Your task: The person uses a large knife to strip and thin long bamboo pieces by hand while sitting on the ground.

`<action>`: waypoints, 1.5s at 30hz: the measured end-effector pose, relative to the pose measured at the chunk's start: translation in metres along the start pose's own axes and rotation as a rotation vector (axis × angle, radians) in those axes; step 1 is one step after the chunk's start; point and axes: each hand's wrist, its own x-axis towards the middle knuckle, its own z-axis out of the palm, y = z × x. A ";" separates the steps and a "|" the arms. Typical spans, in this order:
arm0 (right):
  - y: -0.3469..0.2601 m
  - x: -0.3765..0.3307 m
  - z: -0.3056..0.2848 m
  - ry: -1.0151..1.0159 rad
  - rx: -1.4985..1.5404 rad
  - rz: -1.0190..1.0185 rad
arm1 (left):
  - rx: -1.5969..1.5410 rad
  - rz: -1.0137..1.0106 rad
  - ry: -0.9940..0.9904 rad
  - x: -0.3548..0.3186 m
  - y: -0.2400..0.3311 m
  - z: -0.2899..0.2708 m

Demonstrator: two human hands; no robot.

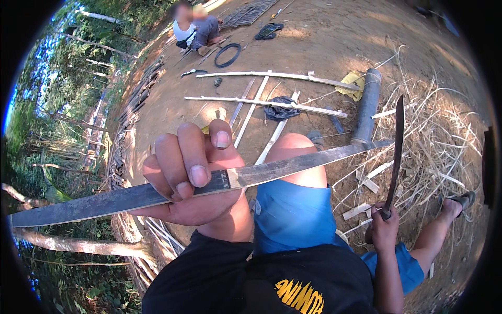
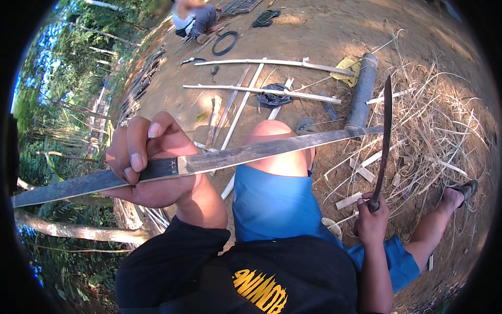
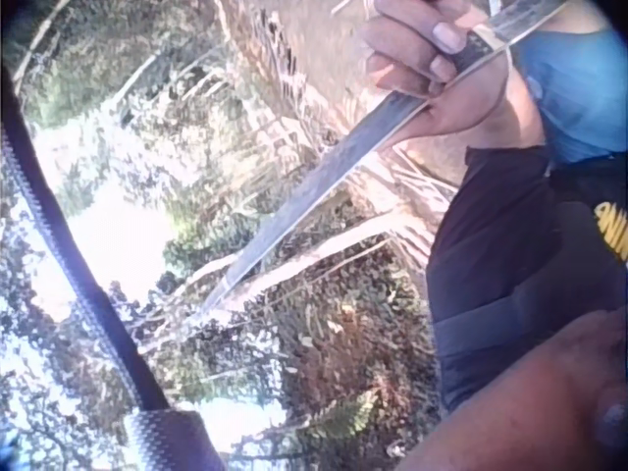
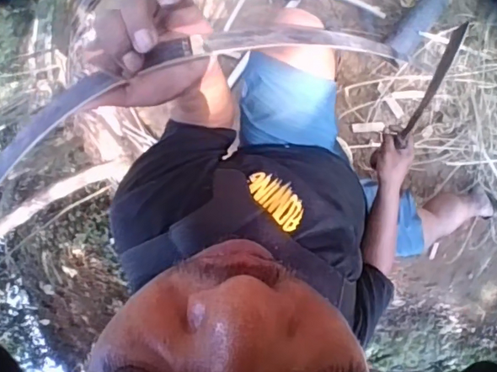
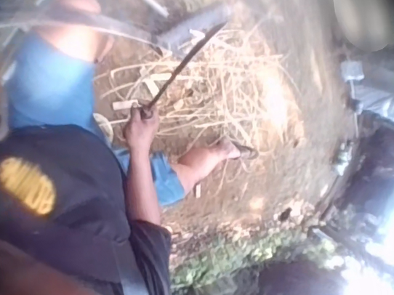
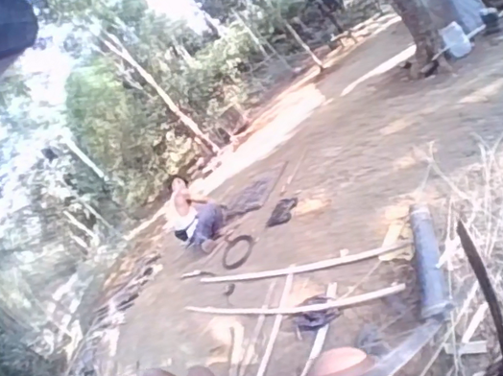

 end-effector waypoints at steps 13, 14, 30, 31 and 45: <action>0.000 -0.009 -0.007 0.014 -0.048 -0.001 | -0.002 0.033 -0.019 -0.001 -0.003 0.002; -0.001 -0.009 -0.008 0.019 -0.066 -0.006 | 0.015 0.043 -0.009 -0.001 -0.003 0.002; -0.014 -0.027 -0.006 0.022 -0.078 -0.089 | -0.044 0.231 0.017 0.043 0.087 0.001; -0.020 -0.029 -0.006 0.031 -0.101 -0.128 | -0.049 0.256 0.001 0.046 0.086 0.005; -0.120 -0.091 0.045 -0.245 -0.262 -0.613 | 0.072 0.351 -0.032 -0.048 -0.032 0.058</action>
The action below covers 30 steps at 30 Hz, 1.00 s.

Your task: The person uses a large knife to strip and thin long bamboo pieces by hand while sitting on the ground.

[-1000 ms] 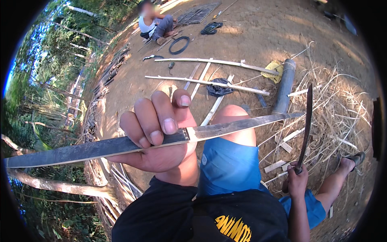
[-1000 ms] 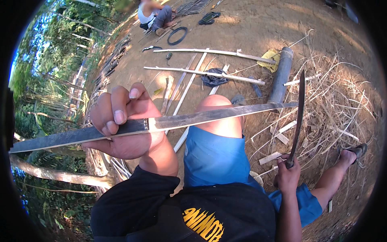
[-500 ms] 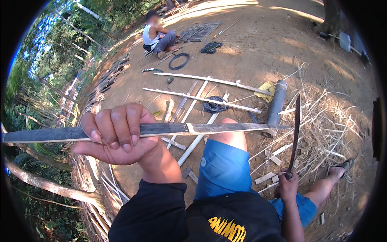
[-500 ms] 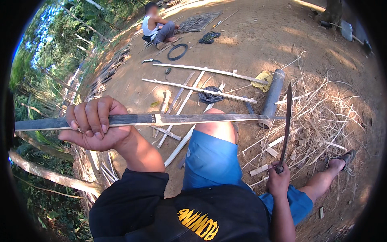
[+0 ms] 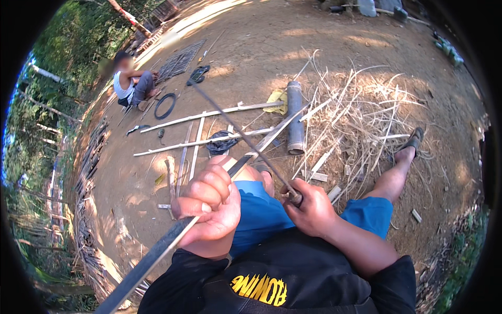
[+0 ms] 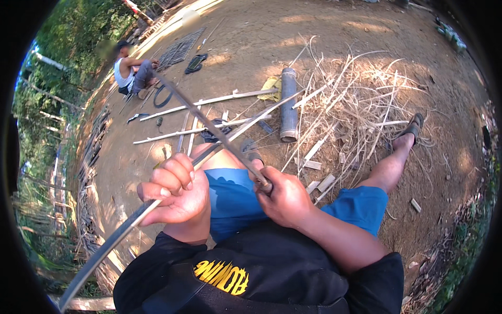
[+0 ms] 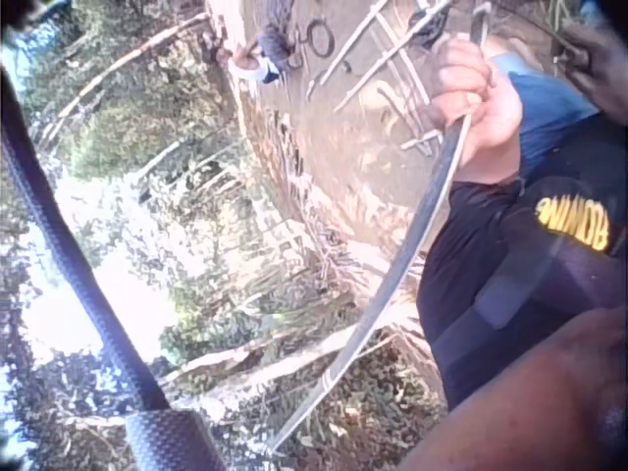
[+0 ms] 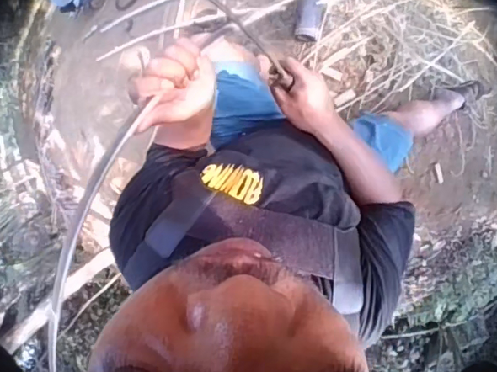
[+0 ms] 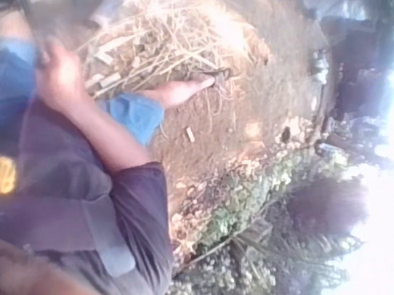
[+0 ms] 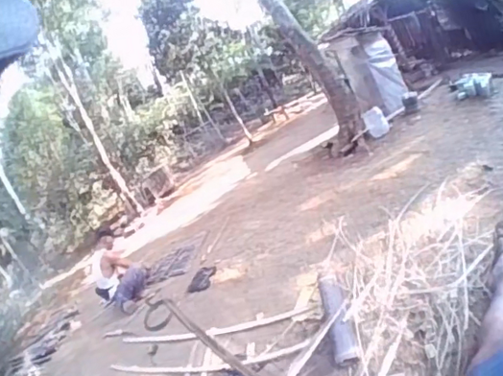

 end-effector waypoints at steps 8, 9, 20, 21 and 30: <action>0.027 0.012 0.004 0.019 -0.044 0.252 | 0.163 0.098 0.001 -0.025 0.000 0.010; 0.024 0.012 0.004 -0.023 -0.062 0.253 | 0.139 0.101 0.002 -0.028 0.000 0.007; 0.018 0.000 0.011 -0.243 -0.063 0.017 | 0.087 0.128 0.010 -0.033 -0.007 0.000; 0.021 0.001 0.014 -0.176 -0.079 -0.022 | 0.124 0.118 0.041 -0.033 -0.004 0.003; 0.044 -0.001 0.018 -0.168 -0.014 0.058 | 0.178 0.040 0.102 -0.038 -0.003 0.003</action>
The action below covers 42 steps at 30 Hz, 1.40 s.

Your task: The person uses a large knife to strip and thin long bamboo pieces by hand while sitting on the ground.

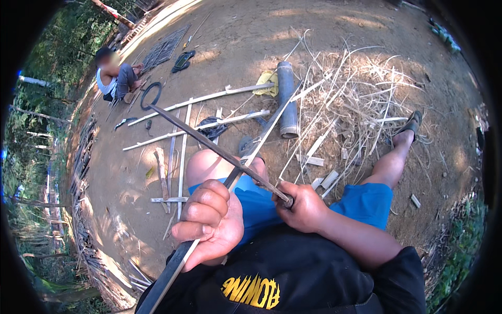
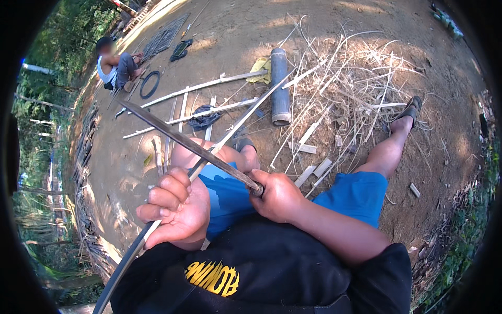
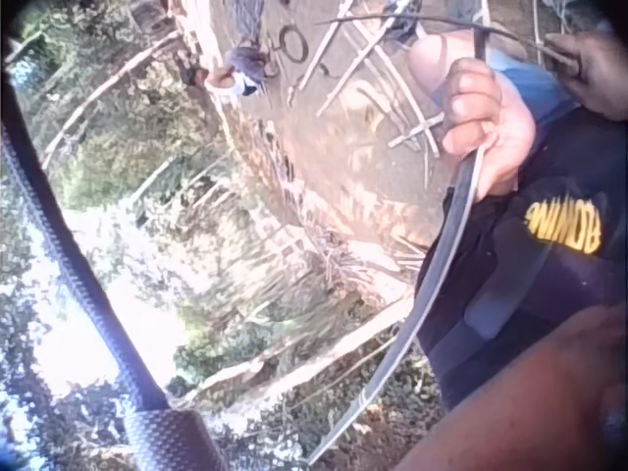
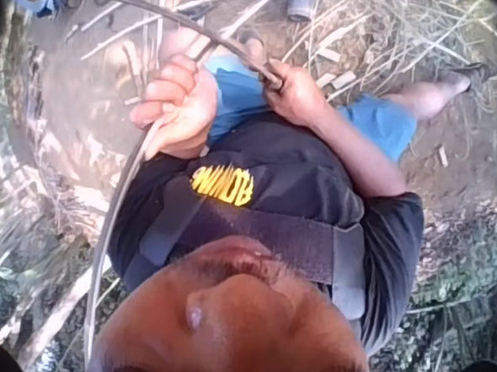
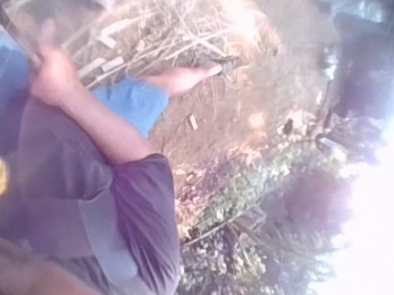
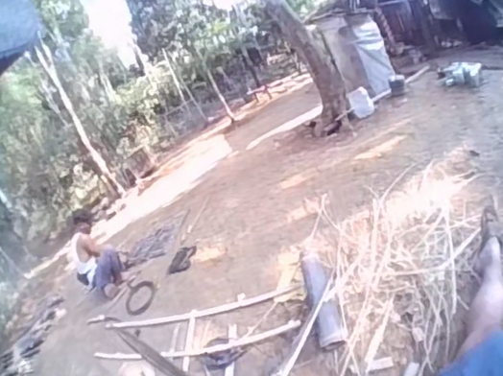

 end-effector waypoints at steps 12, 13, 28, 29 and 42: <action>0.010 0.021 -0.008 0.119 -0.010 0.102 | -0.009 0.012 -0.045 -0.001 0.003 -0.002; 0.003 0.014 -0.005 0.078 -0.043 0.014 | -0.016 0.025 -0.043 -0.004 0.000 -0.002; 0.012 -0.001 -0.011 0.010 -0.051 0.052 | 0.003 -0.066 -0.053 -0.001 -0.004 -0.012; 0.006 0.000 -0.011 0.009 -0.074 0.043 | 0.008 -0.057 -0.045 -0.001 -0.005 -0.012; 0.023 -0.001 -0.014 0.141 -0.250 -0.011 | -0.005 -0.002 -0.029 -0.006 -0.011 -0.006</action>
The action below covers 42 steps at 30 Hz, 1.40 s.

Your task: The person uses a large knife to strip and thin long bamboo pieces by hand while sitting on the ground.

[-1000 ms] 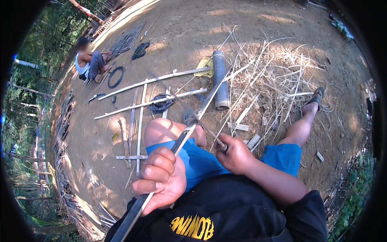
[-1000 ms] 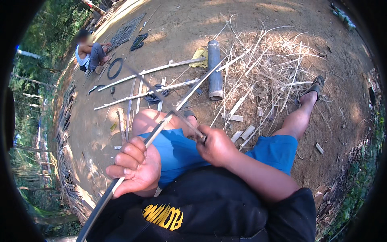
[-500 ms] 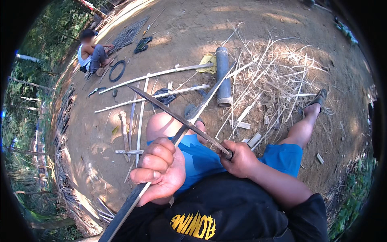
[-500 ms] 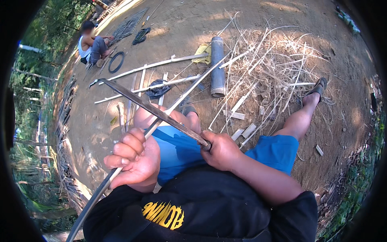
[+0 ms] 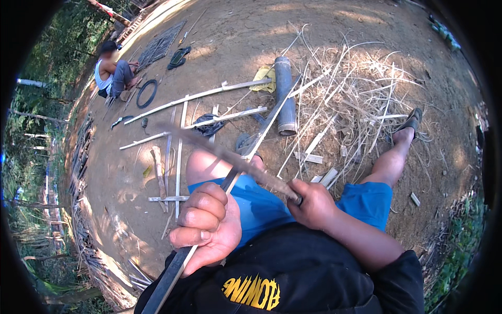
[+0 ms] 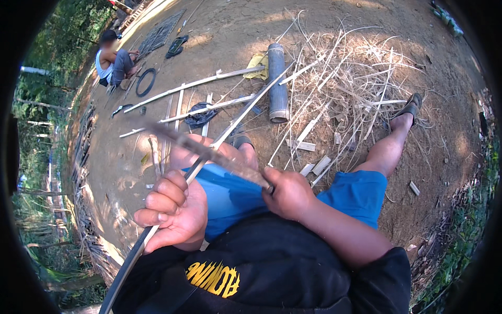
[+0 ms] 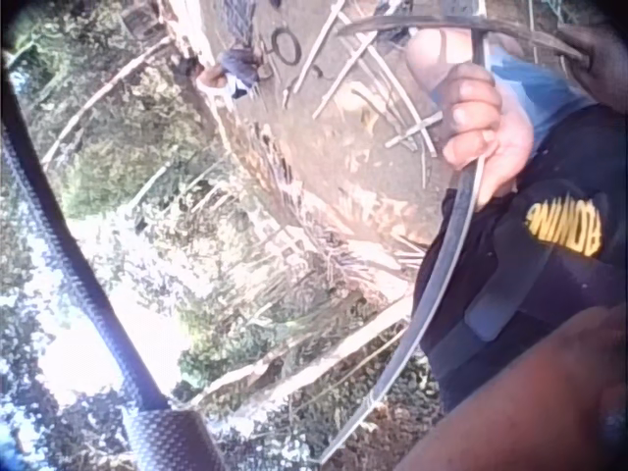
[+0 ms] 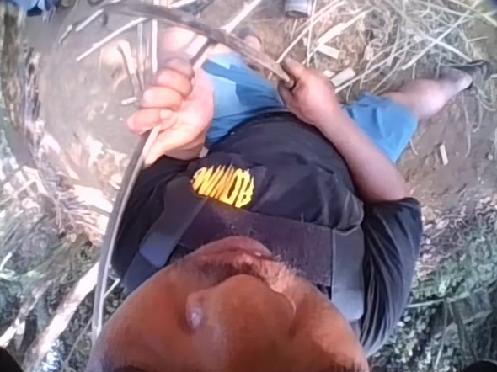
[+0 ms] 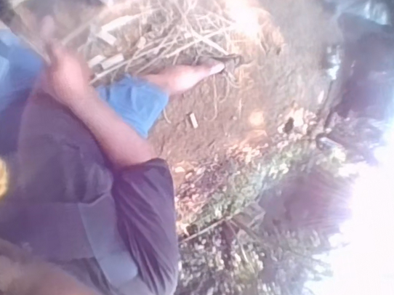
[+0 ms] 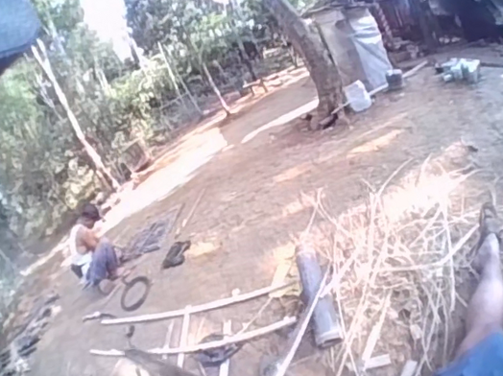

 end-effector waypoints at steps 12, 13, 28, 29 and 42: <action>0.022 0.019 0.000 -0.021 0.014 0.217 | -0.034 0.035 -0.019 0.005 0.002 -0.009; 0.013 0.020 0.000 -0.043 0.040 0.232 | -0.025 0.037 -0.017 0.007 0.005 -0.011; 0.048 0.062 -0.004 -0.056 0.002 0.411 | -0.013 -0.247 0.155 0.096 0.040 -0.026; 0.039 0.059 -0.005 -0.053 0.008 0.412 | -0.060 -0.259 0.149 0.111 0.042 -0.031; -0.025 0.015 -0.029 -0.130 0.167 0.315 | -0.162 -0.383 0.175 0.188 0.021 -0.041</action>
